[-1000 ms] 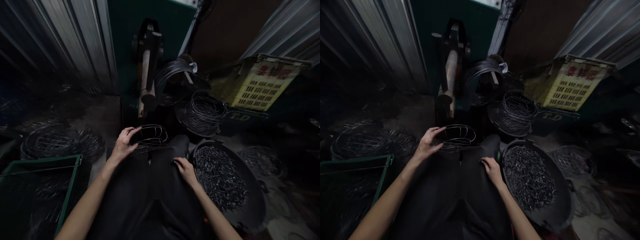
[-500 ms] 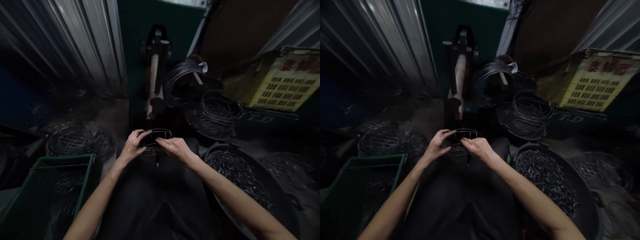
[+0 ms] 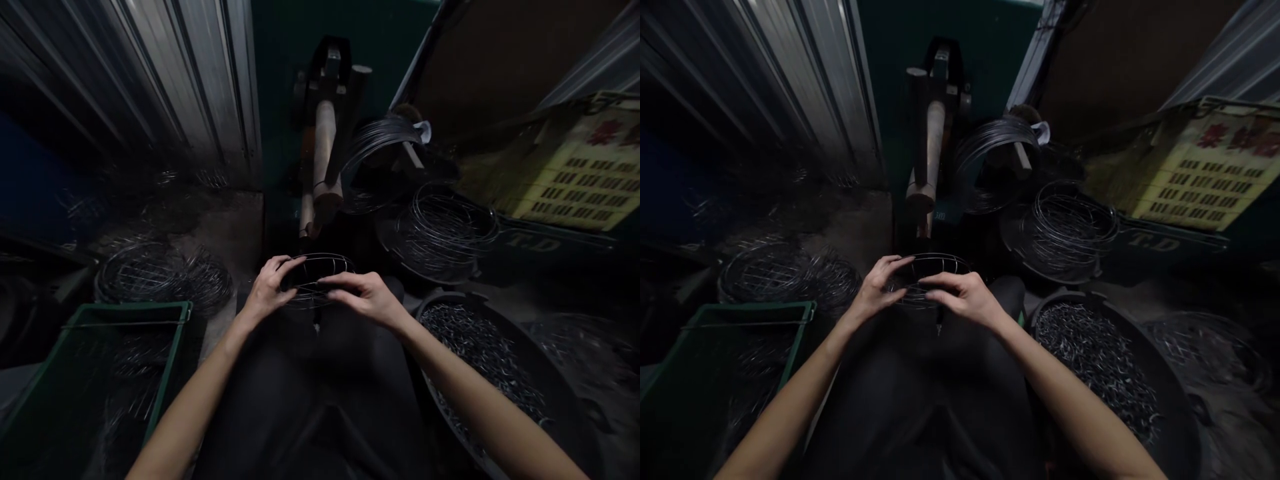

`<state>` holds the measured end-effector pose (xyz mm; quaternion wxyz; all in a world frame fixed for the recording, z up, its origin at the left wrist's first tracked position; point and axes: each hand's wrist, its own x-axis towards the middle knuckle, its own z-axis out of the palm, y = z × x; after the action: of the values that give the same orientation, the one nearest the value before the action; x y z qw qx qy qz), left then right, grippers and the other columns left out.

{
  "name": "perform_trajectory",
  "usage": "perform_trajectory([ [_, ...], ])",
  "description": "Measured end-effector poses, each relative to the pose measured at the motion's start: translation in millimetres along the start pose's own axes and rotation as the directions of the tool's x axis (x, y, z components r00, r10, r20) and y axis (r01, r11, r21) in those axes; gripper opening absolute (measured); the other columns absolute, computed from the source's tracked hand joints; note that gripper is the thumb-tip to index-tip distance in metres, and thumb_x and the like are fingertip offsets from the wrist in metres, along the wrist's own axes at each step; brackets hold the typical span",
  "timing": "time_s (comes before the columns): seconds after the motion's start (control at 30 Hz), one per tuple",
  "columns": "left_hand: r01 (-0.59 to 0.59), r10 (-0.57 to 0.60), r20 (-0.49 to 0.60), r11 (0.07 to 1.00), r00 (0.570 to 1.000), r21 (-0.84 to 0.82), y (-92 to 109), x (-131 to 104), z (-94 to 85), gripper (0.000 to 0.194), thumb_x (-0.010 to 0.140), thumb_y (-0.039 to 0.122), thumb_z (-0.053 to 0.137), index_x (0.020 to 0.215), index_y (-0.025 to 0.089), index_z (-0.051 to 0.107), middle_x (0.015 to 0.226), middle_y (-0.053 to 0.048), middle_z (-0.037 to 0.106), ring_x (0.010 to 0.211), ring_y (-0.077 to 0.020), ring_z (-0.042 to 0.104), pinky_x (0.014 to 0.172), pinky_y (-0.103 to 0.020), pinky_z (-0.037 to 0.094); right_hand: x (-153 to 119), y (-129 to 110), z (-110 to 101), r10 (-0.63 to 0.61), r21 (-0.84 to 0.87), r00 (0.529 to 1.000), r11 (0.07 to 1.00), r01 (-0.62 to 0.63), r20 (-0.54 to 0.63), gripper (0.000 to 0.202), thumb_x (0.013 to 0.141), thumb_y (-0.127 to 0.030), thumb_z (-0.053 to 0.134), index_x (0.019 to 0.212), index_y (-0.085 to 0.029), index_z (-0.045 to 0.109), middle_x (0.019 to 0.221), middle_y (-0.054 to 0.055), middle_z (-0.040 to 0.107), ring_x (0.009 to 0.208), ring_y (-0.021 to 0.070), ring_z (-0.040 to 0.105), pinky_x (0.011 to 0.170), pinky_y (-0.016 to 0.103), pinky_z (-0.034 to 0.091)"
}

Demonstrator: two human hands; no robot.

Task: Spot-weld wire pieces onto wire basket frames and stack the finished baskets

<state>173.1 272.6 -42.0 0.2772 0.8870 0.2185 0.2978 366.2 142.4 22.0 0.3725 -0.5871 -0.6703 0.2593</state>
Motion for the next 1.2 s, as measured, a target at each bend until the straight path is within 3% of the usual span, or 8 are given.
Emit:
perform_trajectory([
  [0.07, -0.008, 0.008, -0.006, 1.000, 1.000, -0.002, 2, 0, 0.3, 0.059, 0.073, 0.013, 0.060, 0.130, 0.024, 0.049, 0.119, -0.008, 0.051, 0.113, -0.0223, 0.050, 0.098, -0.039, 0.045, 2, 7, 4, 0.029, 0.004, 0.997, 1.000, -0.028, -0.072, 0.023, 0.088, -0.037, 0.055, 0.100, -0.024, 0.069, 0.092, -0.001, 0.073, 0.080, 0.0131, 0.068, 0.071, 0.021, 0.052],
  [0.17, -0.024, 0.024, -0.007, 1.000, 1.000, -0.014, 5, -2, -0.5, 0.060, 0.073, 0.013, 0.060, 0.130, 0.025, 0.048, 0.119, -0.008, 0.051, 0.114, -0.0228, 0.050, 0.098, -0.040, 0.044, 4, 17, 9, -0.020, -0.334, 0.992, 0.942, -0.023, -0.123, 0.025, 0.088, -0.037, 0.056, 0.106, -0.024, 0.068, 0.094, 0.001, 0.073, 0.077, 0.0140, 0.068, 0.069, 0.022, 0.050],
  [0.27, -0.027, 0.027, 0.005, 0.999, 1.000, -0.018, 5, -3, -2.1, 0.060, 0.073, 0.012, 0.061, 0.130, 0.026, 0.048, 0.119, -0.007, 0.051, 0.115, -0.0235, 0.049, 0.099, -0.042, 0.043, 4, 19, 11, -0.082, -0.717, 0.997, 0.694, 0.061, 0.006, 0.038, 0.085, -0.033, 0.060, 0.121, -0.021, 0.060, 0.095, 0.005, 0.073, 0.069, 0.0150, 0.067, 0.061, 0.023, 0.045],
  [0.33, -0.025, 0.026, 0.014, 0.999, 1.000, -0.025, 5, -4, -2.8, 0.060, 0.073, 0.012, 0.061, 0.130, 0.026, 0.047, 0.120, -0.007, 0.051, 0.116, -0.0234, 0.049, 0.100, -0.043, 0.043, 3, 16, 11, -0.100, -0.815, 0.987, 0.558, 0.159, 0.123, 0.040, 0.086, -0.023, 0.056, 0.126, -0.018, 0.056, 0.100, 0.006, 0.072, 0.068, 0.0137, 0.066, 0.058, 0.023, 0.042],
  [0.47, -0.017, 0.017, 0.008, 0.999, 1.000, -0.047, 3, -4, -3.0, 0.061, 0.073, 0.012, 0.061, 0.131, 0.027, 0.047, 0.121, -0.007, 0.050, 0.116, -0.0233, 0.049, 0.100, -0.043, 0.044, 6, 17, 11, -0.220, -0.829, 0.937, 0.442, 0.344, 0.271, 0.036, 0.087, -0.011, 0.048, 0.121, -0.017, 0.059, 0.109, 0.005, 0.069, 0.064, 0.0094, 0.063, 0.054, 0.024, 0.037],
  [0.7, -0.016, 0.017, 0.014, 0.997, 1.000, -0.072, 0, -5, -0.9, 0.059, 0.074, 0.013, 0.061, 0.130, 0.025, 0.046, 0.119, -0.008, 0.050, 0.114, -0.0229, 0.051, 0.098, -0.041, 0.046, 13, 26, 8, -0.524, -0.807, 0.810, 0.340, 0.483, 0.264, 0.021, 0.089, -0.017, 0.053, 0.104, -0.022, 0.067, 0.104, -0.002, 0.071, 0.052, 0.0062, 0.052, 0.054, 0.024, 0.035],
  [1.03, -0.055, 0.052, -0.034, 0.995, 0.998, -0.080, -5, 5, -1.9, 0.059, 0.075, 0.014, 0.063, 0.130, 0.025, 0.045, 0.119, -0.008, 0.050, 0.112, -0.0213, 0.052, 0.097, -0.038, 0.047, 17, 29, 2, -0.561, -0.830, 0.783, 0.277, 0.485, 0.270, 0.024, 0.089, -0.014, 0.054, 0.108, -0.021, 0.066, 0.109, 0.002, 0.069, 0.056, 0.0053, 0.051, 0.054, 0.024, 0.036],
  [1.2, -0.065, 0.062, -0.051, 0.996, 0.997, -0.059, -9, 9, -0.6, 0.059, 0.075, 0.015, 0.063, 0.130, 0.025, 0.046, 0.119, -0.008, 0.051, 0.111, -0.0212, 0.053, 0.097, -0.039, 0.047, 23, 27, -2, -0.635, -0.839, 0.723, 0.210, 0.503, 0.275, 0.023, 0.087, -0.010, 0.054, 0.105, -0.018, 0.067, 0.106, 0.001, 0.070, 0.055, 0.0053, 0.050, 0.053, 0.025, 0.036],
])
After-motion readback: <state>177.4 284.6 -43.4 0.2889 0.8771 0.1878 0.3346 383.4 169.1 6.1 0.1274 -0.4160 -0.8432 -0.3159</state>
